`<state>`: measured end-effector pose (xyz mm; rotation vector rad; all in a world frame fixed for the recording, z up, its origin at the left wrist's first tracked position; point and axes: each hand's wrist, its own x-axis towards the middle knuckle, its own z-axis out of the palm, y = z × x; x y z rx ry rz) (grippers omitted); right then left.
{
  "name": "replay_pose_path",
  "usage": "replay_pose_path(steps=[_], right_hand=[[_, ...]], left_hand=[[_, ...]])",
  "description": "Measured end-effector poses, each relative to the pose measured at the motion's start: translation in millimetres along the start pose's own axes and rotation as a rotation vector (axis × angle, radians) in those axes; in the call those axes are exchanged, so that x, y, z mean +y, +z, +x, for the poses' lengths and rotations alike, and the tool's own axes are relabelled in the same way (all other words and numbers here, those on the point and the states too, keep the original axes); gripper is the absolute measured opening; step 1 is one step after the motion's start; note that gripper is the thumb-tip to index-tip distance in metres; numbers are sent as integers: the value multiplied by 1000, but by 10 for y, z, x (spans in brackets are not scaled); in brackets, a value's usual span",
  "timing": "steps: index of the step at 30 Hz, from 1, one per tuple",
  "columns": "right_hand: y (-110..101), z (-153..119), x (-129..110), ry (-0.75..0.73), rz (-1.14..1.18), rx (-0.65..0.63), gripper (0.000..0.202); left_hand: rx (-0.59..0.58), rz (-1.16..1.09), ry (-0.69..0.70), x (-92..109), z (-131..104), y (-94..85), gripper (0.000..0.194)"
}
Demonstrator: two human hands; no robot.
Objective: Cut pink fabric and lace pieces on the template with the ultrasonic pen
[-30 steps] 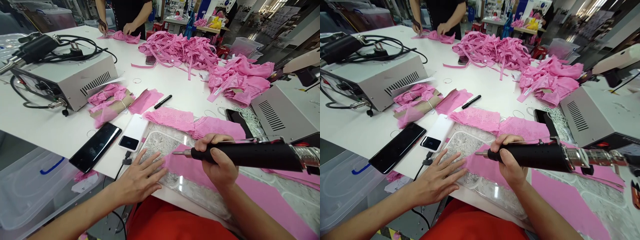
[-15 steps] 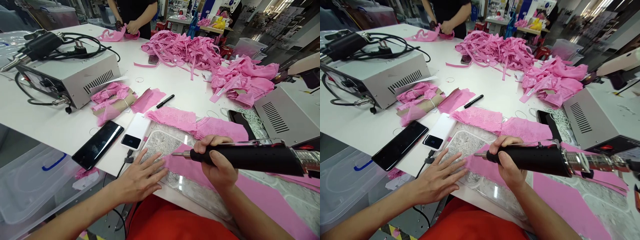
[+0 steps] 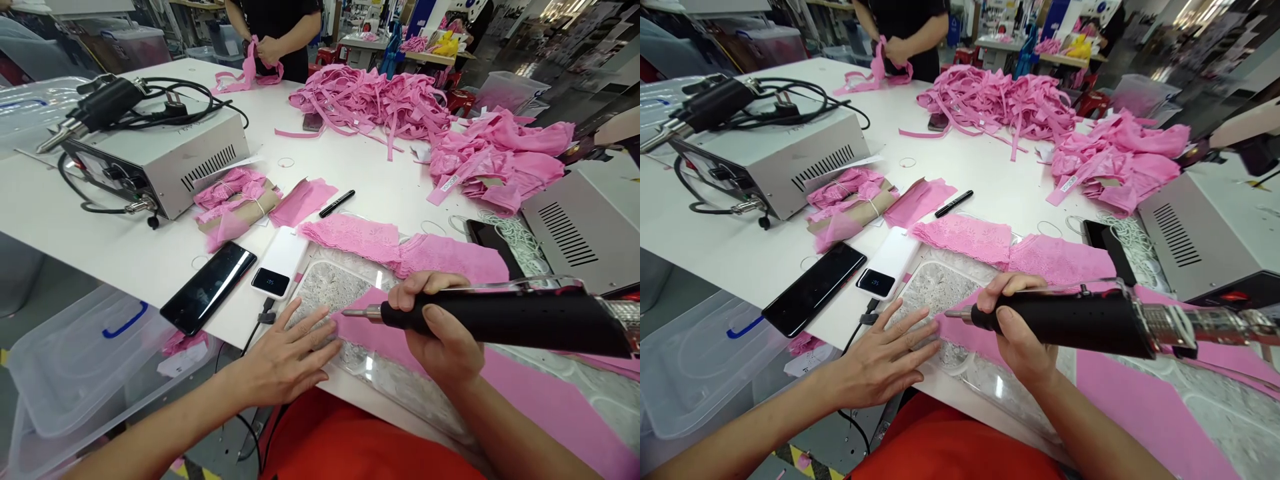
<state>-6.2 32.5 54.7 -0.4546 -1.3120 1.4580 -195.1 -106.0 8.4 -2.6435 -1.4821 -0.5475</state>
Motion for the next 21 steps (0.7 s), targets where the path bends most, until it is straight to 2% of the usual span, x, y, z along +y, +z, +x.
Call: replay_pose_path(steps=[6, 21], right_hand=[[91, -42, 61, -11, 55, -80, 11], [66, -64, 107, -33, 21, -122, 11]], left_hand=[[17, -6, -2, -6, -1, 21, 36], [16, -32, 0, -13, -2, 34, 37]])
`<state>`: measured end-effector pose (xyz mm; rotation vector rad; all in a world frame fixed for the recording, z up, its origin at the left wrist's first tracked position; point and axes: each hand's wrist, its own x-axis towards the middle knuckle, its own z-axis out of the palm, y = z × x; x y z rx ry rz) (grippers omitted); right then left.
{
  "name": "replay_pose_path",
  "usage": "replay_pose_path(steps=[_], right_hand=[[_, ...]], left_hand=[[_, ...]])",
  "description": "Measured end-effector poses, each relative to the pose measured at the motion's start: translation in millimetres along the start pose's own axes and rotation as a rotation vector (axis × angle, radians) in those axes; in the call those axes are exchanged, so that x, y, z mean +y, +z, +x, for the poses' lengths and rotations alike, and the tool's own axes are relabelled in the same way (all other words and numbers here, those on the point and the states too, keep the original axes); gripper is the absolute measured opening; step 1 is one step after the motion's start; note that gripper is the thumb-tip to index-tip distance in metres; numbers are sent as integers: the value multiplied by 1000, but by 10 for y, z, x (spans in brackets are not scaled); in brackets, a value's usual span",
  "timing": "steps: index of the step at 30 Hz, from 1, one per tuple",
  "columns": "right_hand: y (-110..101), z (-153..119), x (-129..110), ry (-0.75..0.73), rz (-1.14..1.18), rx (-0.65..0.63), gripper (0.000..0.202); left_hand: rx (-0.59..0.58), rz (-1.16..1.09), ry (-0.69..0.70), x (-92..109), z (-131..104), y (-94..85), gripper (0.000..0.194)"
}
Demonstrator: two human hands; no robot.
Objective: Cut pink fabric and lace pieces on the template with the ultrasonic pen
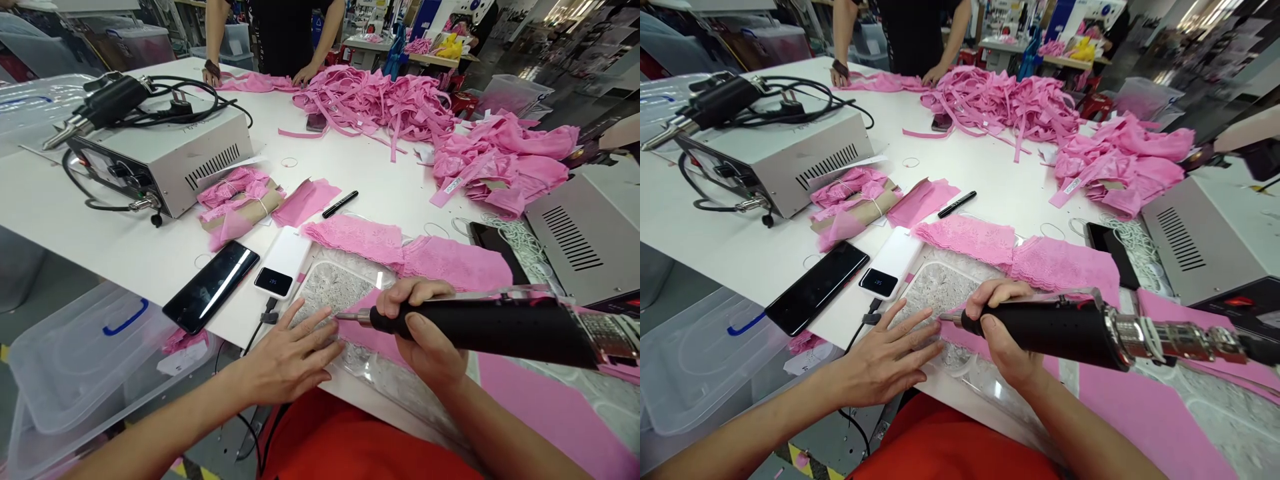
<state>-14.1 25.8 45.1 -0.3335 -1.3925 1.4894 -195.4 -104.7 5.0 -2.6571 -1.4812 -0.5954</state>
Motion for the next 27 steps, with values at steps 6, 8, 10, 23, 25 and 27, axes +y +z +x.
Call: replay_pose_path(steps=[6, 8, 10, 23, 25, 27], right_hand=[[13, 8, 23, 3, -16, 10, 12], [8, 55, -30, -5, 12, 55, 13], [-48, 127, -131, -16, 36, 113, 15], [-1227, -117, -768, -160, -125, 614, 11], [-1260, -174, -728, -157, -133, 647, 11], [-1226, -177, -676, -147, -111, 666, 12]], left_hand=[[-7, 20, -3, -6, 28, -55, 37], [13, 21, 5, -6, 47, -79, 35], [43, 13, 18, -12, 71, -92, 34], [98, -72, 127, 91, 634, 131, 26], [78, -61, 140, 106, 730, 187, 27], [59, -32, 136, 96, 797, 231, 29]])
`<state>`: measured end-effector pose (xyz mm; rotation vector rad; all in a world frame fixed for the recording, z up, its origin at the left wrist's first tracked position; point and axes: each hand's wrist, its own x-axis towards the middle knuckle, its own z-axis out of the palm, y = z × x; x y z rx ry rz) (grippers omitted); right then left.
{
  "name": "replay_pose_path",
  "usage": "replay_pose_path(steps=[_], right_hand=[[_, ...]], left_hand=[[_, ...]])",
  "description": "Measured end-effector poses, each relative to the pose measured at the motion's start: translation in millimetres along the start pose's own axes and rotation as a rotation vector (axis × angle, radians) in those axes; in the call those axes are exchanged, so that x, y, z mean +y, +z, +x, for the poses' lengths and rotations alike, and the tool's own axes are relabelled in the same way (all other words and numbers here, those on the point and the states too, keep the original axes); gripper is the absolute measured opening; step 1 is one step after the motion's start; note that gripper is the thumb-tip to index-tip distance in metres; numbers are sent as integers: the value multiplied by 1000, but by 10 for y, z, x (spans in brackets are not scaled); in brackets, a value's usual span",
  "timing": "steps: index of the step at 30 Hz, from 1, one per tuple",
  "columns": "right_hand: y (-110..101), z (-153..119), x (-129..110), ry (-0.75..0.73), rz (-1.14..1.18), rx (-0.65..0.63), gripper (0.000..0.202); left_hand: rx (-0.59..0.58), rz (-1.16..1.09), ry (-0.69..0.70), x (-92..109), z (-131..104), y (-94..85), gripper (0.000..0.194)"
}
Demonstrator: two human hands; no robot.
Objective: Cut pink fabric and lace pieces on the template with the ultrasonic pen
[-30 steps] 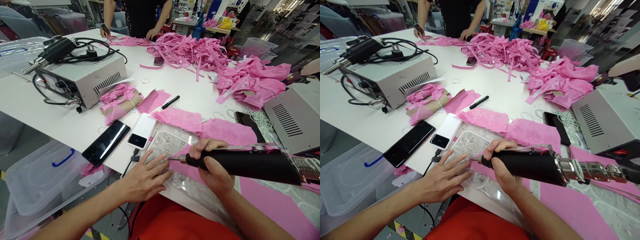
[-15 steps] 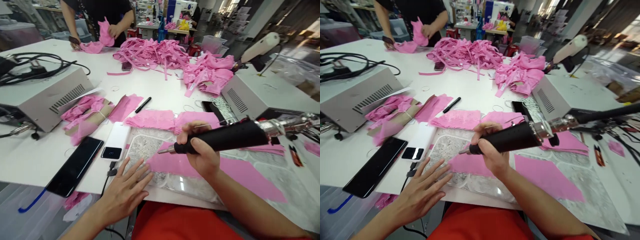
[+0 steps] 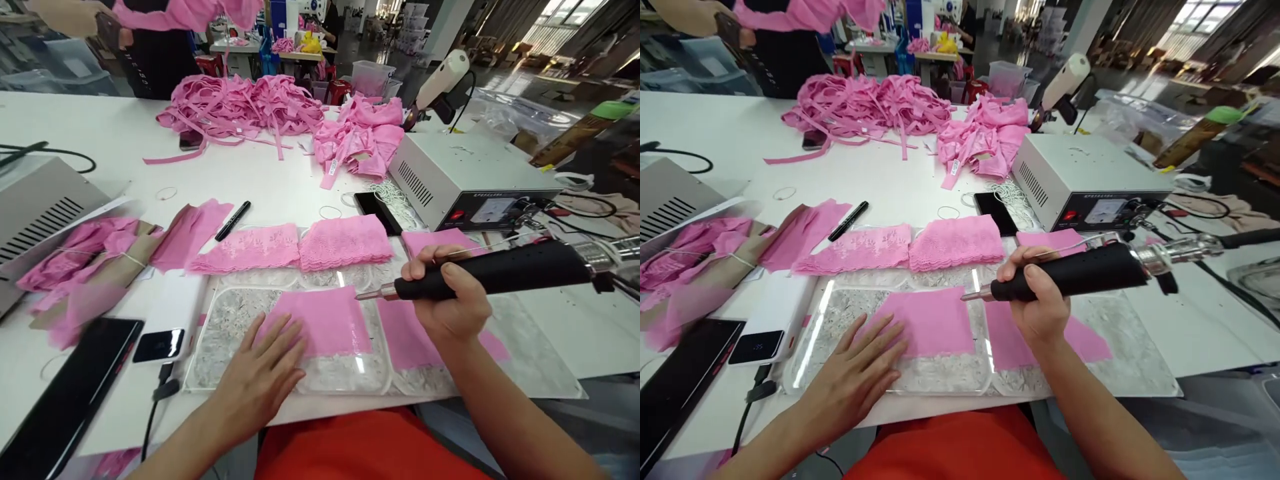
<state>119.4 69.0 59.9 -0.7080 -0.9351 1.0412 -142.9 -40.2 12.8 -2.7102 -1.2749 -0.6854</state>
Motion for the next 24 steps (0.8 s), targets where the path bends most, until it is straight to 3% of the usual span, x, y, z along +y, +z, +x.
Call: replay_pose_path(steps=[11, 17, 24], right_hand=[[547, -62, 206, 60, 33, -187, 16], [628, -114, 321, 51, 22, -258, 14], [645, -113, 359, 64, -24, -241, 16]], left_hand=[[-2, 114, -146, -132, -41, 125, 37], [-4, 88, -163, -111, -65, 142, 37], [-32, 114, -164, -88, -55, 137, 35]])
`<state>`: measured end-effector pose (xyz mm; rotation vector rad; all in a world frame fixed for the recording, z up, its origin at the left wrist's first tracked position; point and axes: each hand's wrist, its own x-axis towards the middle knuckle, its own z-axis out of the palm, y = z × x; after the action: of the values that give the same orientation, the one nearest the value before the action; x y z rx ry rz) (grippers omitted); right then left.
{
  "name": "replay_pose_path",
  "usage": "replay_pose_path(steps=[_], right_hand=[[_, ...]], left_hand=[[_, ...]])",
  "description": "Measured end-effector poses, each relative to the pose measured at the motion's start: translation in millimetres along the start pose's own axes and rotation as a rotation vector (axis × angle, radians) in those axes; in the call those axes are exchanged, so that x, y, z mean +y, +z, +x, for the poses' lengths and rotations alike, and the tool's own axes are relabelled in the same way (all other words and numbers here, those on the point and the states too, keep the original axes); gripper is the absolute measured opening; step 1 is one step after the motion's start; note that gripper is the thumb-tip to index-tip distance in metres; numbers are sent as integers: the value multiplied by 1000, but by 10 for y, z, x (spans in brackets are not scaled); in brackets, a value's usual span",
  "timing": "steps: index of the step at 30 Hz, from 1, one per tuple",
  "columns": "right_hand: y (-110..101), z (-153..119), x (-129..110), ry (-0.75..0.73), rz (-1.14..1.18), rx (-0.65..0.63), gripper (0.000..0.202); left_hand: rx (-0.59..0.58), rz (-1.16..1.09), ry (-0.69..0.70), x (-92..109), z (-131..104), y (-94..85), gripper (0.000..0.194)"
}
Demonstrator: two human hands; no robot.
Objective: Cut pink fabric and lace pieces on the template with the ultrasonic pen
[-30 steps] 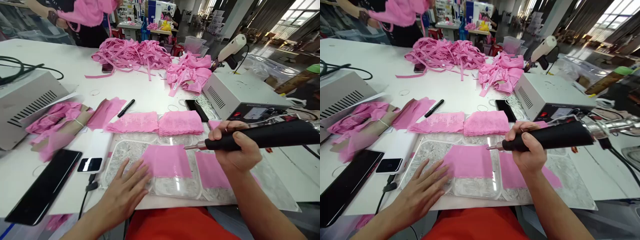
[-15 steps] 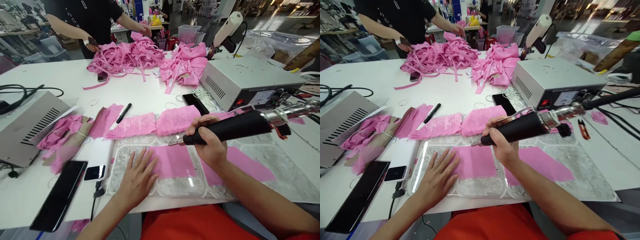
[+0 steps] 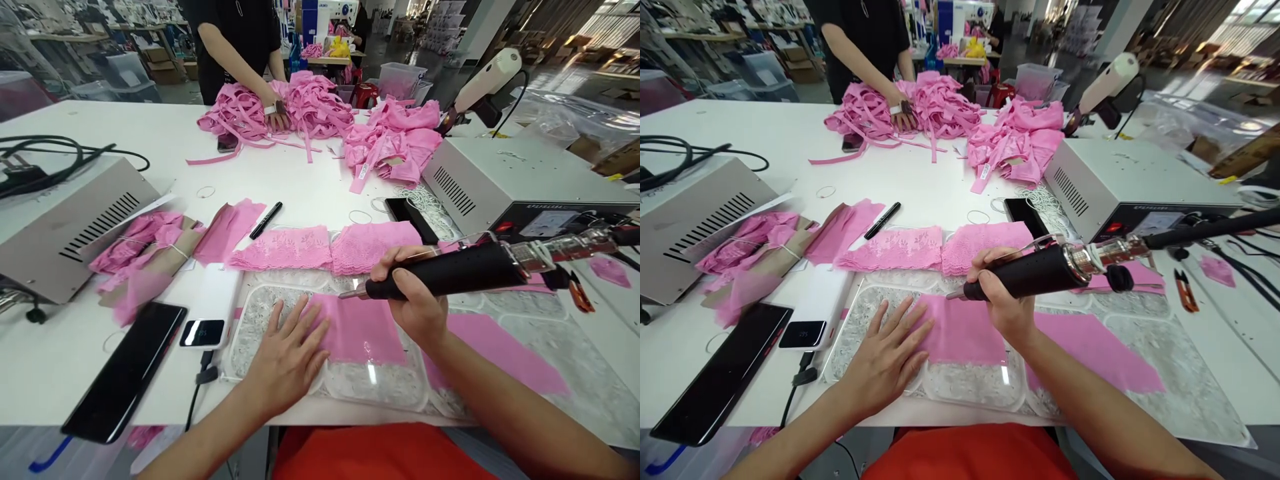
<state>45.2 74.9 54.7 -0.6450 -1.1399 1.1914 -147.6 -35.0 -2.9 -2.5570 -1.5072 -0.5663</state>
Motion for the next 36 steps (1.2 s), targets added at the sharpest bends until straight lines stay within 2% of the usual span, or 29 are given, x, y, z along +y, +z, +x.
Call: replay_pose_path(steps=[14, 24, 31, 36], right_hand=[[-4, 12, 36, 16, 68, -21, 12], [-257, 73, -113, -40, 4, 62, 10], [-257, 51, -84, -28, 9, 39, 11], [-251, 74, -48, -58, 24, 27, 11]], left_hand=[[39, -40, -19, -13, -3, 22, 32], [58, -24, -22, -12, 7, 10, 32], [76, -45, -47, 3, 15, 8, 32], [67, -17, -12, -16, 20, 1, 32]])
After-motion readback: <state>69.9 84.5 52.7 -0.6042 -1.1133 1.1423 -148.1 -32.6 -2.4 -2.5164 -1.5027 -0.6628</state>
